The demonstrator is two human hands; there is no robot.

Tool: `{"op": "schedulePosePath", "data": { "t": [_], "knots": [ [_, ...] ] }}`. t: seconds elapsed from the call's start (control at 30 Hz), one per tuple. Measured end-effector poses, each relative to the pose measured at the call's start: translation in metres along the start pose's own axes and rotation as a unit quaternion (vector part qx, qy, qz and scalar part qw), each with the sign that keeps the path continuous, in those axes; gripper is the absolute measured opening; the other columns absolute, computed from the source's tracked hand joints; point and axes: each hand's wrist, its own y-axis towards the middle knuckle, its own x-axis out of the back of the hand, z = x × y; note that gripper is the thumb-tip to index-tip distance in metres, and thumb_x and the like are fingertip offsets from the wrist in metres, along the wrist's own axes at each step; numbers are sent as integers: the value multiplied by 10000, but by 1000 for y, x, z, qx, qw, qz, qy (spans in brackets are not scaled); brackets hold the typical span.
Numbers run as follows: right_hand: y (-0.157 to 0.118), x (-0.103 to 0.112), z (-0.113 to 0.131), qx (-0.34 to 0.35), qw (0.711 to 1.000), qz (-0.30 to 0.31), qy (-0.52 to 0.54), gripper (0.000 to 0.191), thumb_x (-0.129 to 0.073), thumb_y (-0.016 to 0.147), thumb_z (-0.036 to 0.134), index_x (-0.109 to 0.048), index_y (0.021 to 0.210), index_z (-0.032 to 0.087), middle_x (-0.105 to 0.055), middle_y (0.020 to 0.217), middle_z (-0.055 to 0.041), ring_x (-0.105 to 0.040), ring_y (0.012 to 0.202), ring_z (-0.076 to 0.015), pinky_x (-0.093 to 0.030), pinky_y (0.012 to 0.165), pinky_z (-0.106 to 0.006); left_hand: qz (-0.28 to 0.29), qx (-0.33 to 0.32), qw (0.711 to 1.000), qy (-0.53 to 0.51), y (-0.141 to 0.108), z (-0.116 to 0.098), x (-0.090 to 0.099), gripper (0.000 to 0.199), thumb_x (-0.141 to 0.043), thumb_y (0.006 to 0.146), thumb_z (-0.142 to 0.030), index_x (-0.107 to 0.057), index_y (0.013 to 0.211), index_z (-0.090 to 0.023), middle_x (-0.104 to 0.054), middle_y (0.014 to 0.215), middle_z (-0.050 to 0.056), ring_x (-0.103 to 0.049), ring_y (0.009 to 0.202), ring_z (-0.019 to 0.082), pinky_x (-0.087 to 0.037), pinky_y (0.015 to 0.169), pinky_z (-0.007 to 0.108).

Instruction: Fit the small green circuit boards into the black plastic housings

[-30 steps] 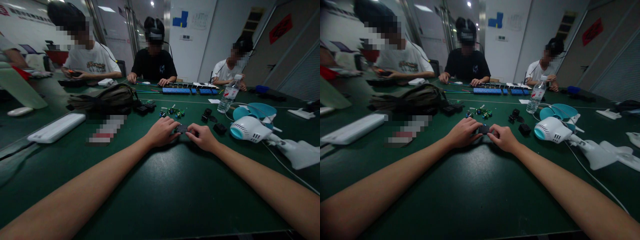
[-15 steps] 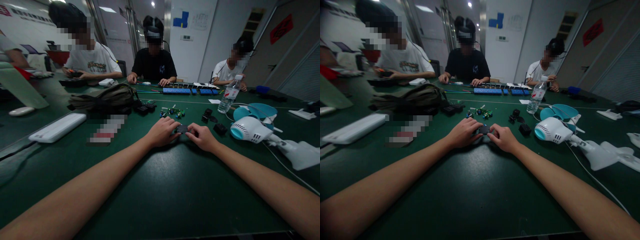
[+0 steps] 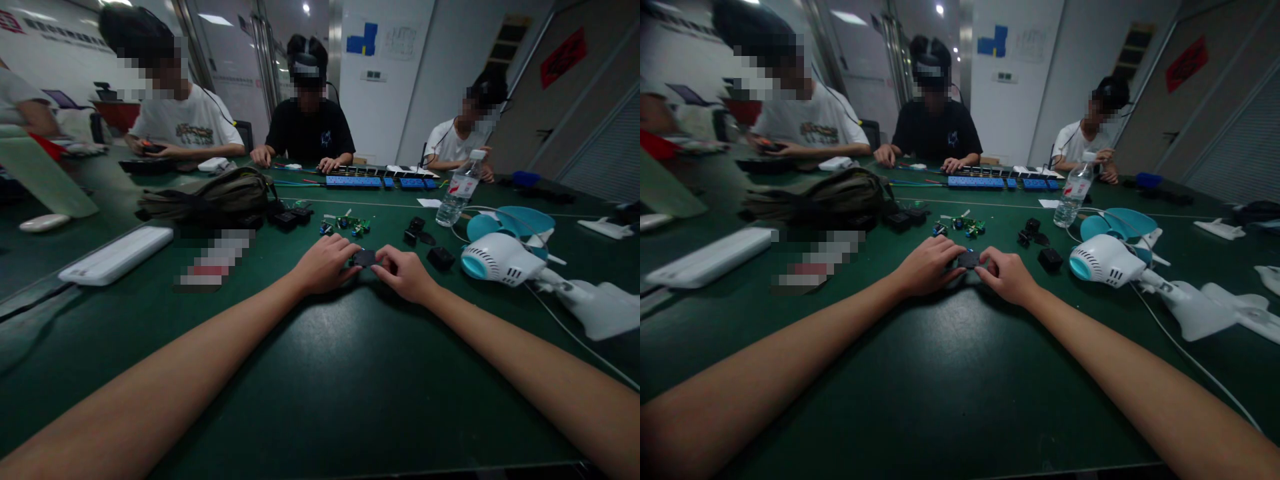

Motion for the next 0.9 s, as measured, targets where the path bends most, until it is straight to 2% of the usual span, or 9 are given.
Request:
{"op": "schedulePosePath", "data": {
  "t": [0.23, 0.43, 0.9],
  "knots": [
    [-1, 1, 4, -19, 999, 0, 28, 408, -602, 860, 302, -510, 1235, 171, -514, 618, 74, -483, 527, -124, -366, 571, -240, 5, 5, 1000, -2, 0, -1, 1, 329, -531, 962, -385, -602, 1175, -144, -670, 1014, 107, -565, 936, 249, -430, 804, 364],
    [0, 1, 3, -17, 999, 25, 14, 355, -601, 864, 298, -551, 1193, 173, -538, 628, 60, -501, 545, -127, -367, 583, -246, 11, 6, 1000, -4, 0, -2, 2, 336, -527, 960, -382, -597, 1193, -151, -664, 1013, 106, -564, 949, 246, -432, 812, 360],
    [0, -1, 4, -27, 998, 48, 1, 374, -586, 882, 275, -536, 1238, 175, -553, 636, 58, -501, 549, -132, -355, 591, -250, 16, 4, 1000, -14, 0, -2, 3, 316, -545, 949, -371, -602, 1159, -142, -667, 1014, 108, -565, 948, 246, -435, 820, 361]
  ]
}}
